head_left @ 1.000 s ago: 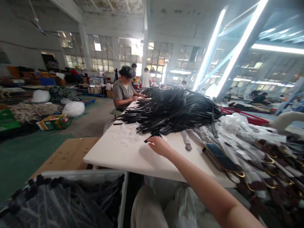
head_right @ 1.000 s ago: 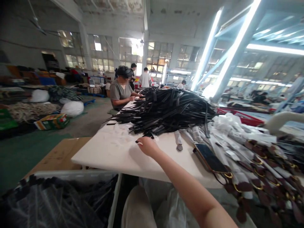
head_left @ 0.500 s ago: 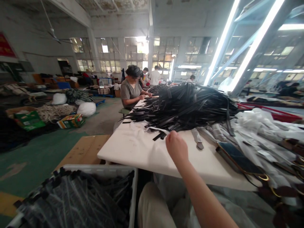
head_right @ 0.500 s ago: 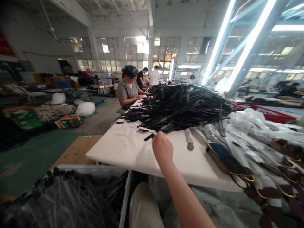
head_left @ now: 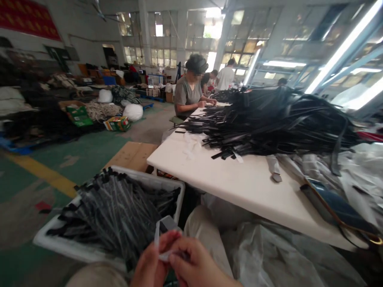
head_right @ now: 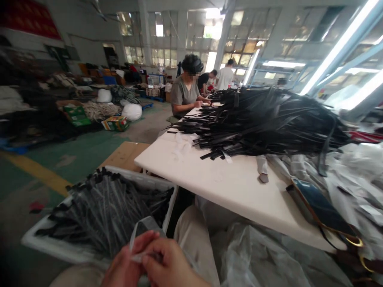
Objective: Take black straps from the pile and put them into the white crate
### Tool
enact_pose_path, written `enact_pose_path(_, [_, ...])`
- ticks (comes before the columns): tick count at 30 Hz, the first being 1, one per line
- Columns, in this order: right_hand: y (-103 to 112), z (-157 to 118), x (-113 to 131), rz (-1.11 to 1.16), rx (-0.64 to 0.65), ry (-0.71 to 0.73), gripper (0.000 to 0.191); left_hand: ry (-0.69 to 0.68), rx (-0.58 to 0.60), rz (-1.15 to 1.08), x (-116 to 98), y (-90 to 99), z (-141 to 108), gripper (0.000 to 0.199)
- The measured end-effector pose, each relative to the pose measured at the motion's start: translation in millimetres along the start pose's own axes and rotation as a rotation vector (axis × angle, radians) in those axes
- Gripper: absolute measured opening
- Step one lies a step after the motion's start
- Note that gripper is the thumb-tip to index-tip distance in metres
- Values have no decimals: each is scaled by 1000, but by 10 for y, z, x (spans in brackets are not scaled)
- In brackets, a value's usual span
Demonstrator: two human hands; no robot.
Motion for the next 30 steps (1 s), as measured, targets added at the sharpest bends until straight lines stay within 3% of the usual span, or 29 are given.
enact_pose_path(3, [77, 38, -71, 59, -2, -85, 49, -59, -236, 24, -147, 183, -45, 49])
enact_pose_path(6, [197, 69, -94, 124, -66, -119, 55, -106, -425, 3, -226, 399, -122, 53])
enact_pose_path(11, [365, 132, -93, 67, -217, -48, 55, -138, -542, -50, -200, 666, -199, 56])
enact_pose_path(17, [444, 179, -186, 114, -124, -82, 58, -156, -689, -95, -288, 863, -324, 62])
enact_pose_path(22, [521, 133, -64, 188, -100, 116, 41, -138, -689, -57, -240, 1062, -339, 59])
enact_pose_path(25, [558, 114, -21, 254, -43, 94, 40, -155, -668, -2, -166, 1162, -305, 54])
enact_pose_path(30, [689, 133, -54, 406, -272, 27, 43, -129, -660, 48, -119, 1162, -295, 46])
Point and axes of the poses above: each hand's wrist, its own z-axis towards the middle knuckle, its own y-axis out of the back of the hand, x = y × z, the point moved 4 cm from there along z, towards the middle knuckle, and after that the axes turned 8 degrees about z, right-handed, at the moved point
